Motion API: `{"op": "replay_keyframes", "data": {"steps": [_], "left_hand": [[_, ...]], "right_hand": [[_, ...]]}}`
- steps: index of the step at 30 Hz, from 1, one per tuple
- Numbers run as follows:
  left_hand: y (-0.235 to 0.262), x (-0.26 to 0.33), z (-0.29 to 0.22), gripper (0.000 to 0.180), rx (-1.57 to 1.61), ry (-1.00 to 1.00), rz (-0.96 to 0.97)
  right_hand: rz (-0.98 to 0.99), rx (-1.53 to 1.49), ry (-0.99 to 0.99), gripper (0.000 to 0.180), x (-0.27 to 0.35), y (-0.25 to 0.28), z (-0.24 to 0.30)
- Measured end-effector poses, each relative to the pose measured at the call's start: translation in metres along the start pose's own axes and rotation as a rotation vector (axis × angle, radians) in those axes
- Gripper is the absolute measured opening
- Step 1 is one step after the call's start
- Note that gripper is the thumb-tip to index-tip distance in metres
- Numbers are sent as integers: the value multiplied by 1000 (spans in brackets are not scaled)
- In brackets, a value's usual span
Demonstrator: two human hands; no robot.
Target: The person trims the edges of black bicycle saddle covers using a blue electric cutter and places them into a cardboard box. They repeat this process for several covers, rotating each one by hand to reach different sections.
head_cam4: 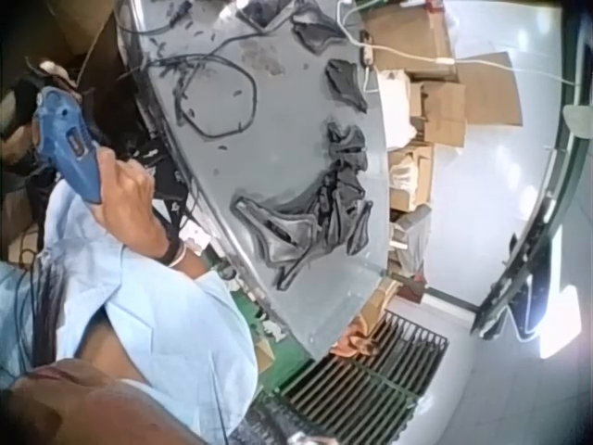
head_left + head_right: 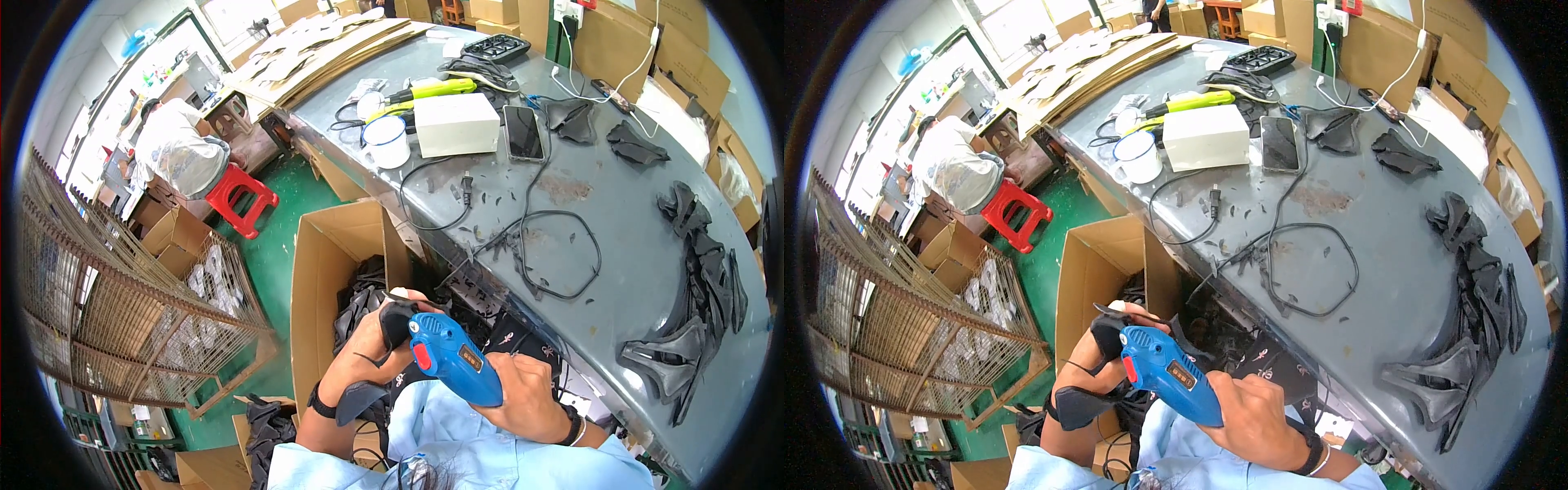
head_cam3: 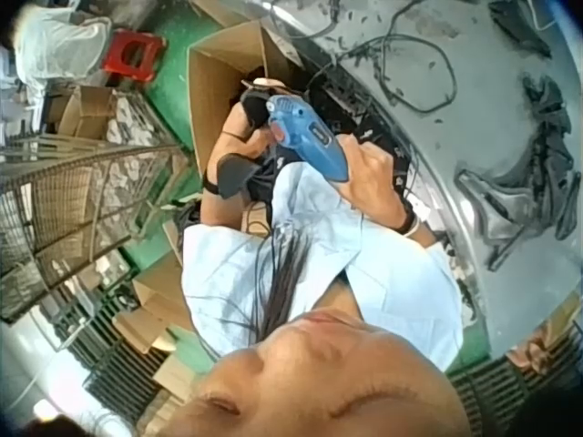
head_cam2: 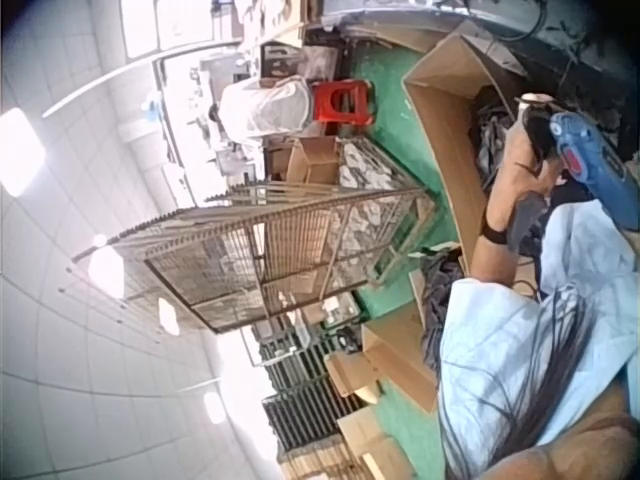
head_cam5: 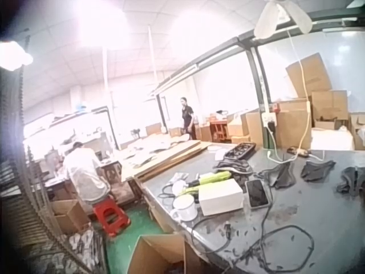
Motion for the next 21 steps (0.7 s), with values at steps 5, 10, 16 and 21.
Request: {"op": "replay_keyframes", "data": {"steps": [5,10,16,21], "left_hand": [[-11,0,-10,39,-247,-48,334],[-48,18,4,60,138,174,388],[-76,30,56,46,1003,494,397],[-84,42,67,70,382,335,-47]], "right_hand": [[-18,-3,67,47,0,7,0],[-140,-254,-193,52,-19,20,-17],[-17,-397,-419,51,-25,34,-36],[-224,-533,-469,51,-25,38,-47]]}}
Point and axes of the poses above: each hand's wrist, its own x-axis away from the middle knuckle, its own y-axis out of the back of the hand, z = x × y, the point moved 6 cm from there along -x, towards the middle knuckle, and after that the axes turned 2 degrees about -z, right-handed, at the moved point
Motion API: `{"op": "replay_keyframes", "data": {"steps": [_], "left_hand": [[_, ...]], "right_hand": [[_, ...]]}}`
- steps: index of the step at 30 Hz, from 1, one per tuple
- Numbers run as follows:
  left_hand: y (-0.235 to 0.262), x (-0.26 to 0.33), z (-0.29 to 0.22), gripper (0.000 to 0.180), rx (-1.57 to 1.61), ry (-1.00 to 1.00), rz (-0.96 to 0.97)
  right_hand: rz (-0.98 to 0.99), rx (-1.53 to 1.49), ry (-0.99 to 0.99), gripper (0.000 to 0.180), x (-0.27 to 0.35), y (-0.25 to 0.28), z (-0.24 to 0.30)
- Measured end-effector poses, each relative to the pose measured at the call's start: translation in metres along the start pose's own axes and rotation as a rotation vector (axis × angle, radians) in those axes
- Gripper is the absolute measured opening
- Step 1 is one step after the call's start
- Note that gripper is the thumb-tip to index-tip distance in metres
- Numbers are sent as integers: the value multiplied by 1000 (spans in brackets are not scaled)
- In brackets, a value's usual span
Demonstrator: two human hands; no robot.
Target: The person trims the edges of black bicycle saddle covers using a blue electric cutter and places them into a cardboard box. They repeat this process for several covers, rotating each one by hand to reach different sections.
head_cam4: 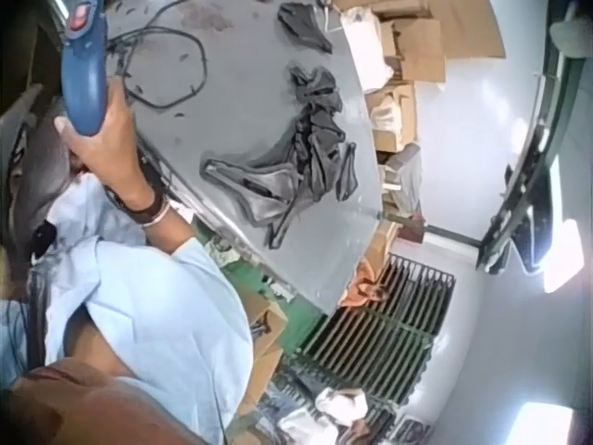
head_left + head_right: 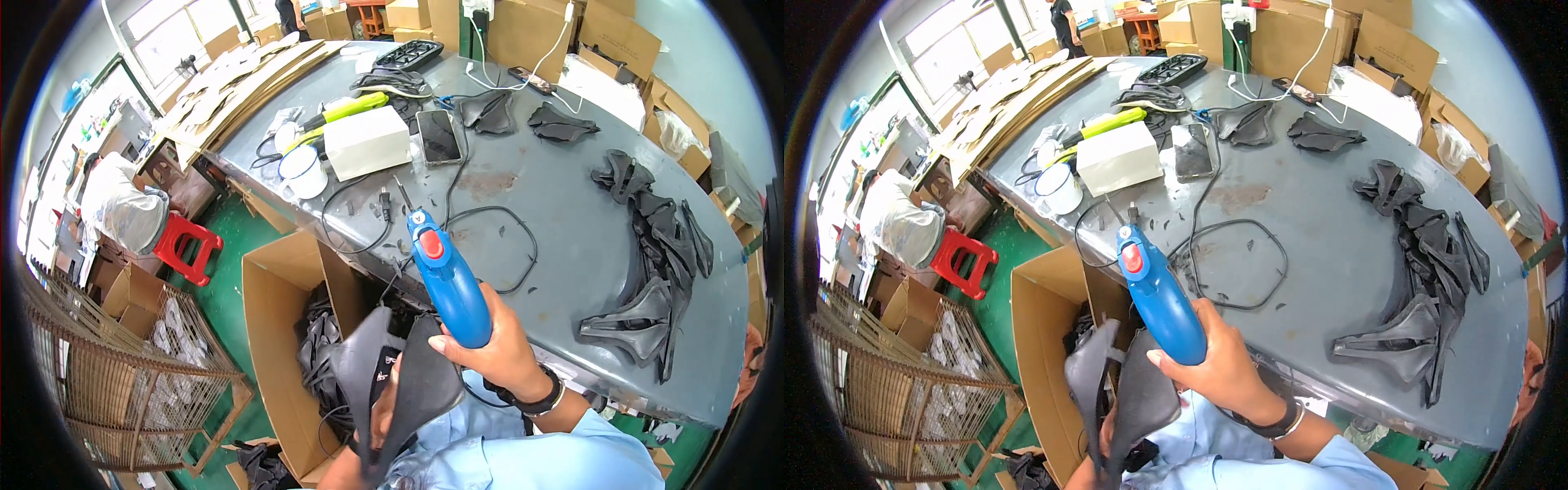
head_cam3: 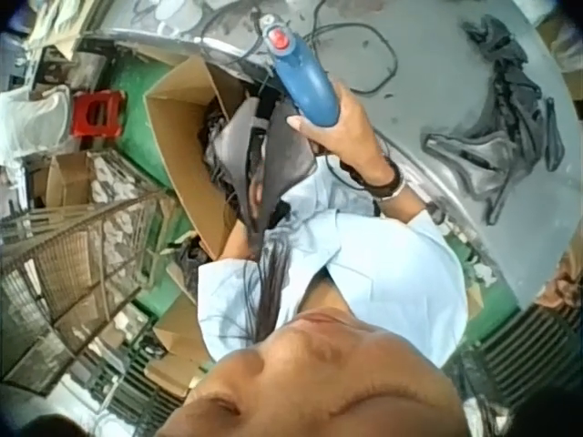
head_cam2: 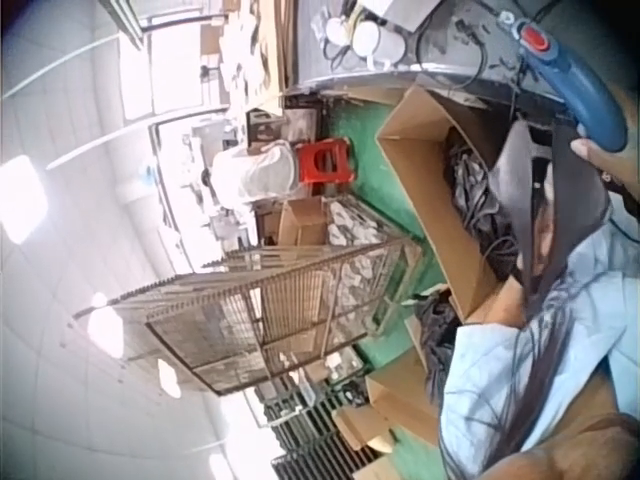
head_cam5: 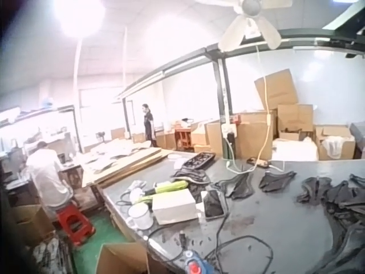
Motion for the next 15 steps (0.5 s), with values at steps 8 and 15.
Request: {"op": "replay_keyframes", "data": {"steps": [8,15], "left_hand": [[-11,-12,-46,39,614,-395,-172],[27,-5,-80,28,660,-728,-387]], "right_hand": [[-128,204,178,57,12,-13,-7],[16,616,387,52,43,-25,-9]]}}
Point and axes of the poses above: each hand's wrist, its own x-axis away from the middle knuckle, its own y-axis out of the back of the hand, z = x × y, the point moved 6 cm from there along -x, towards the middle knuckle, and after that the axes turned 2 degrees about -z, right-handed, at the moved point
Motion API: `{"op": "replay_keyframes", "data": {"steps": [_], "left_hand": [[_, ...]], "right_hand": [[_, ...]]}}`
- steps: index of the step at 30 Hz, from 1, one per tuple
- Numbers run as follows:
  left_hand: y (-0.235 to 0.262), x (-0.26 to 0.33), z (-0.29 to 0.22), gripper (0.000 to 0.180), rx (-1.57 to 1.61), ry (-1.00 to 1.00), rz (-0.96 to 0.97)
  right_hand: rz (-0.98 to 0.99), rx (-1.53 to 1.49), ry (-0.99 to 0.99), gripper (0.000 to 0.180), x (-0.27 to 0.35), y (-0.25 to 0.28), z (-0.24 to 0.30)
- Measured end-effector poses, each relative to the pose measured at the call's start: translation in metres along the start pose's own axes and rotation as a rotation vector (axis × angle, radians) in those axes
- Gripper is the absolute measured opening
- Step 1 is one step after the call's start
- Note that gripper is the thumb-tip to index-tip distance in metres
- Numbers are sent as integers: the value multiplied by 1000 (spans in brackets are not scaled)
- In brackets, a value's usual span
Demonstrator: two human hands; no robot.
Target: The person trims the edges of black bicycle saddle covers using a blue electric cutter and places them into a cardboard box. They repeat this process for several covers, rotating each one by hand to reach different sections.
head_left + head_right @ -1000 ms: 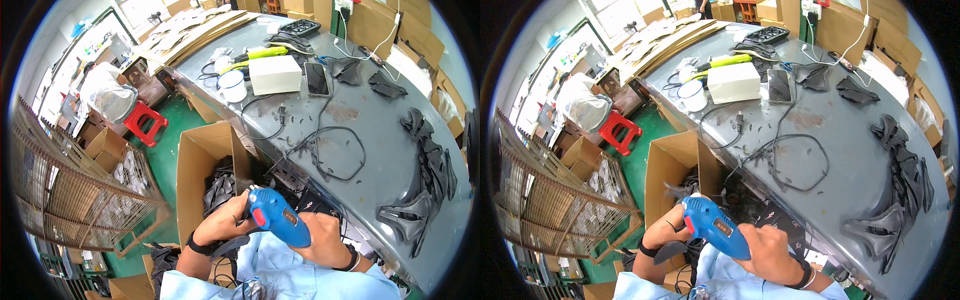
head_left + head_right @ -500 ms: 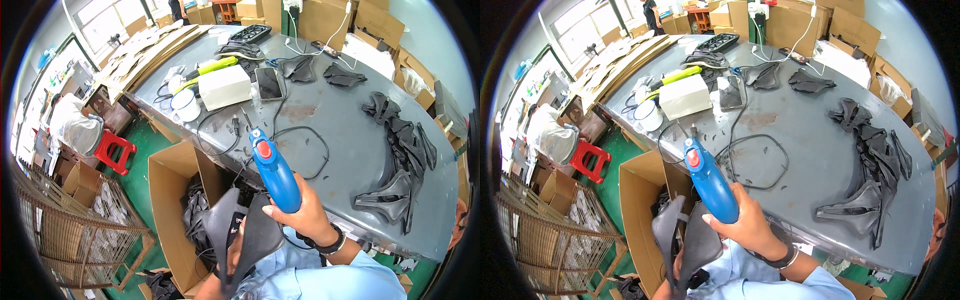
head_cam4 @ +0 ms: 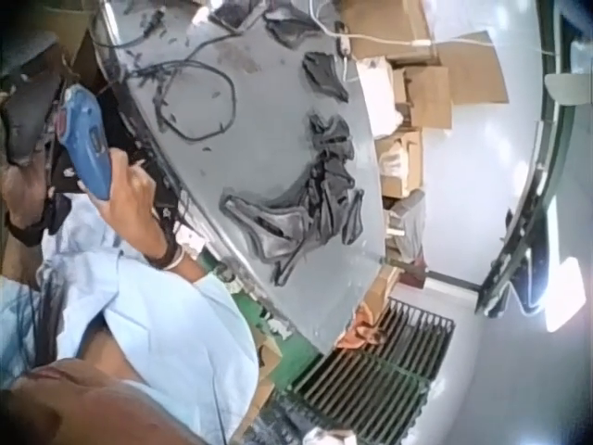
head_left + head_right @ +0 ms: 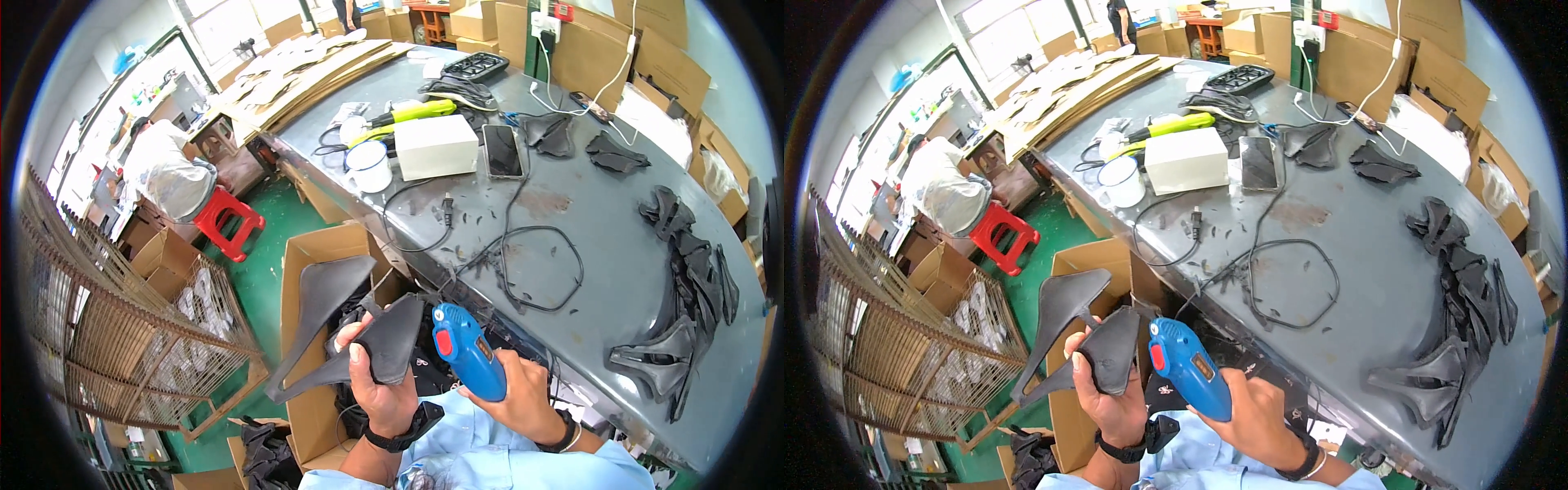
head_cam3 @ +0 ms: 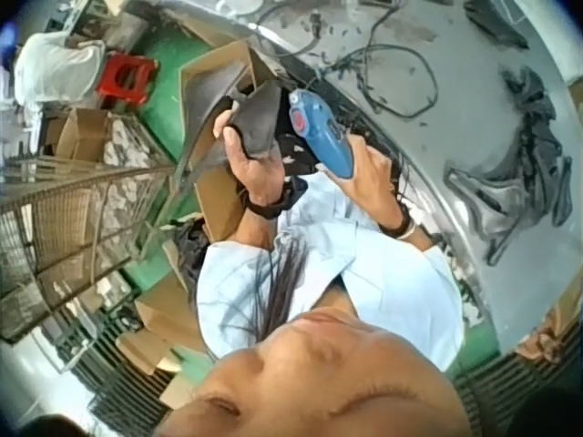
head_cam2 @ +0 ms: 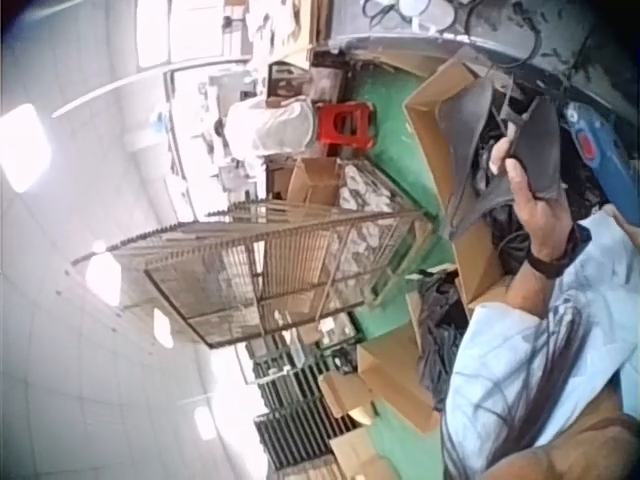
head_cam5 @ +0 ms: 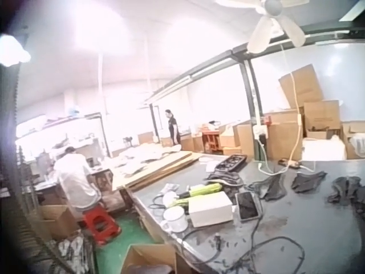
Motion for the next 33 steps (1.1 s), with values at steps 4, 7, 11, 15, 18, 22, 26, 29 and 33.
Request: {"op": "replay_keyframes", "data": {"steps": [4,7,11,15,18,22,26,29,33], "left_hand": [[3,-1,-8,29,4,-102,-42],[-1,0,-9,31,-16,-130,-37],[11,-1,-11,34,-126,-152,-30],[7,-10,-25,34,-261,21,25],[-3,-18,-45,33,-315,151,-23],[-5,-32,-58,35,-388,192,-16],[-11,-34,-65,33,-442,221,22],[-14,-35,-62,28,-437,268,74],[-15,-34,-57,23,-517,300,120]], "right_hand": [[61,16,8,59,5,-7,4],[59,18,11,59,4,-6,5],[50,6,18,58,2,-4,6],[53,34,47,56,3,-1,6],[53,55,66,51,5,0,7],[56,67,70,52,7,0,2],[65,53,149,46,10,-4,1],[128,57,112,58,11,-7,0],[87,64,148,51,10,-8,0]]}}
Point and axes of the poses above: each hand's wrist, its own x-axis away from the middle knuckle, its own y-axis out of the back of the hand, z = x × y, the point moved 6 cm from there along -x, towards the middle knuckle, and after that the axes turned 2 degrees about -z, right-handed, at the moved point
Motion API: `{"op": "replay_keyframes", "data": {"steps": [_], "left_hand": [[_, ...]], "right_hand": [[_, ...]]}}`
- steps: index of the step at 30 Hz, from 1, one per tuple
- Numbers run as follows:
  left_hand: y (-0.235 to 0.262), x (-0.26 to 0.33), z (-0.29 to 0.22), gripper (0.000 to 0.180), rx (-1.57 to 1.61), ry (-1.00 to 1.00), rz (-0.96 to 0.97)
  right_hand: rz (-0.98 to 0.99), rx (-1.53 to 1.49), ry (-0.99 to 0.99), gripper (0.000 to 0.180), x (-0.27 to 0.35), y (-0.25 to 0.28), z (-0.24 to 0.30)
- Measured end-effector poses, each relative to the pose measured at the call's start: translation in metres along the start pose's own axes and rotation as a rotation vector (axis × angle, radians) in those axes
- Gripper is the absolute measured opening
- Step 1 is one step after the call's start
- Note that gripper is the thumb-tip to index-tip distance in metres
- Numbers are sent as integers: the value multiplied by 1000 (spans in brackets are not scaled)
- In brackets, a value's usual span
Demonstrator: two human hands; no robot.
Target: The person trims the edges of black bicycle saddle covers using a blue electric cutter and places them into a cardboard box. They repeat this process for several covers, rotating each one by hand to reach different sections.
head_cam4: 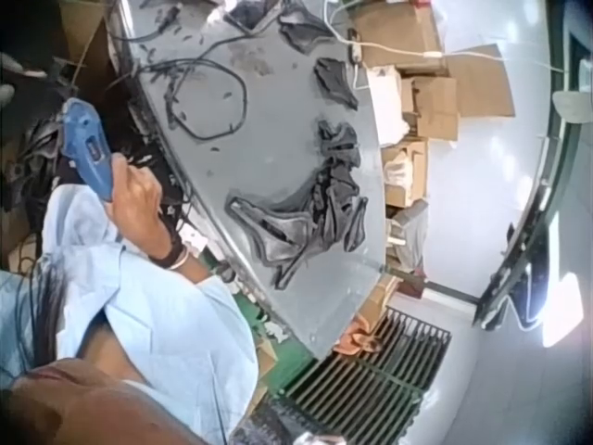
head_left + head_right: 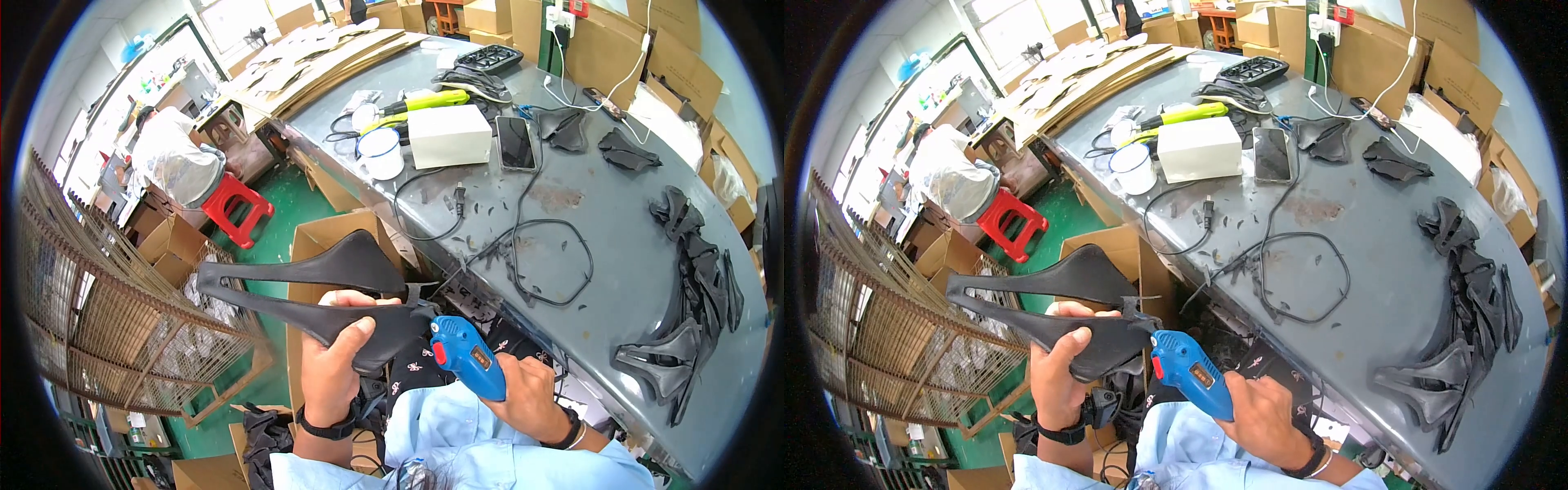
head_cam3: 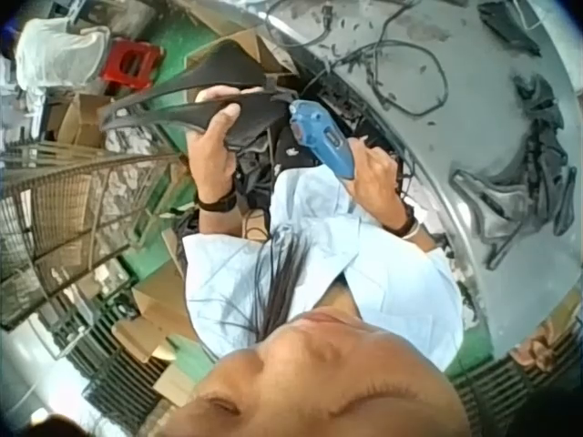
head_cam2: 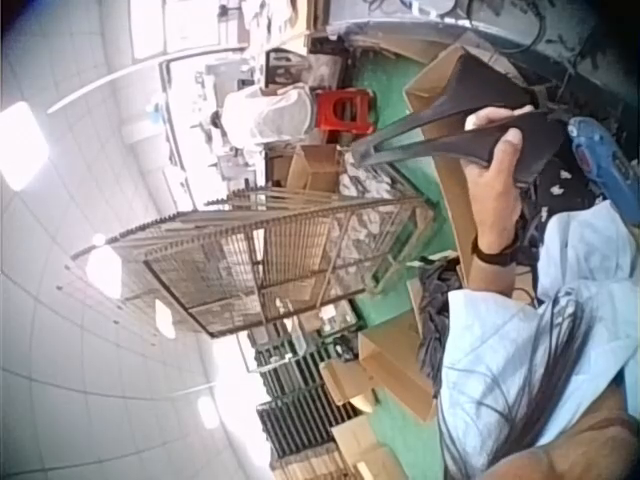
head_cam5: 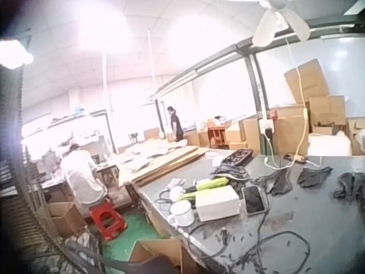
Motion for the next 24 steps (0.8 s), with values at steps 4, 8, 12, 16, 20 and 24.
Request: {"op": "replay_keyframes", "data": {"steps": [4,8,12,16,20,24], "left_hand": [[-7,-1,6,20,-27,34,30],[-4,-4,24,17,-192,63,20],[44,-10,68,21,-57,199,-140],[121,-23,135,27,250,337,-430],[222,-34,190,29,450,259,-691],[277,-23,239,35,538,250,-775]], "right_hand": [[-18,2,5,45,-1,1,3],[10,-4,4,47,1,-2,4],[24,32,-57,48,2,-6,-4],[28,24,-143,52,2,-4,-16],[59,5,-174,52,4,-7,-15],[135,-12,-185,52,4,-18,-13]]}}
Point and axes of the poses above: each hand's wrist, its own x-axis away from the middle knuckle, its own y-axis out of the back of the hand, z = x × y, the point moved 6 cm from there along -x, towards the middle knuckle, and after that the axes turned 2 degrees about -z, right-handed, at the moved point
